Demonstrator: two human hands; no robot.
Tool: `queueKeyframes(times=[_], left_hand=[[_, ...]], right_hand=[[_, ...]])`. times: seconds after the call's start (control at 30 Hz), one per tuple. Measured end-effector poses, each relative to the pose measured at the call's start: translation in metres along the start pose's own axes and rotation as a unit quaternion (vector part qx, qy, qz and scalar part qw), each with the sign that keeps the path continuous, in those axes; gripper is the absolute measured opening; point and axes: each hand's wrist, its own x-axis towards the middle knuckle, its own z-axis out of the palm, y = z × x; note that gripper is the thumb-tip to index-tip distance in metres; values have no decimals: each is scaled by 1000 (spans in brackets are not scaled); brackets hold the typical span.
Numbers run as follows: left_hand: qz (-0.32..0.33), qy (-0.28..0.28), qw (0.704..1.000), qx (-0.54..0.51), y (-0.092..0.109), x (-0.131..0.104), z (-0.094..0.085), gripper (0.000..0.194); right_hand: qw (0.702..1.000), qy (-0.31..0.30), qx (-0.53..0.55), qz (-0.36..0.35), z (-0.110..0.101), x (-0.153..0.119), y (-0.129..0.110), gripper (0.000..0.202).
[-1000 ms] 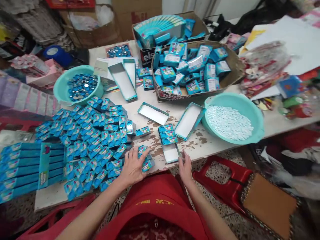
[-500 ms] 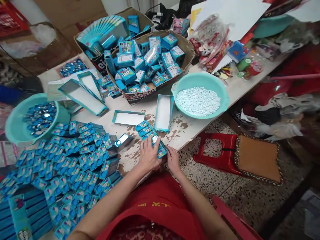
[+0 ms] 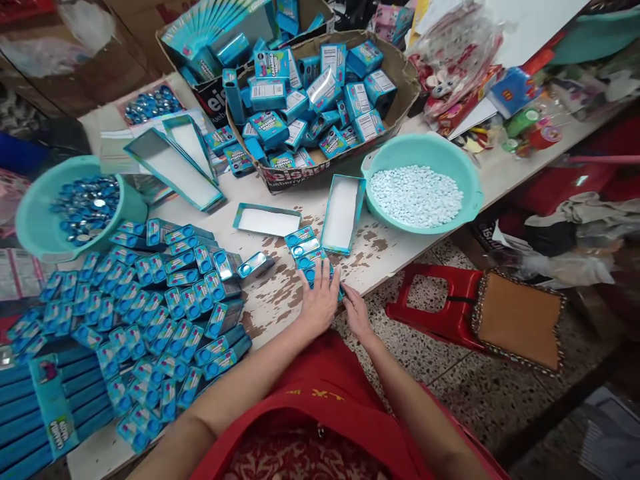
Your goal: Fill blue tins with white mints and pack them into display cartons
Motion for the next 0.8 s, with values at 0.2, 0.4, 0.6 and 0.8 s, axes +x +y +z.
queueKeyframes(times=[0.2, 0.4, 0.6, 0.8], left_hand=[[56, 34, 998, -23, -19, -7, -12, 85], [45, 21, 998, -27, -24, -4, -7, 84], [122, 3, 990, -71, -20, 2, -13, 78], [-75, -8, 990, -118, -116, 47, -62, 49]], right_hand=[[1000, 19, 12, 20, 4, 2, -6, 39], [996, 44, 41, 64, 4, 2, -9, 42], [989, 54, 94, 96, 9, 20, -38, 61], [986, 16, 120, 117, 11, 44, -54, 66]])
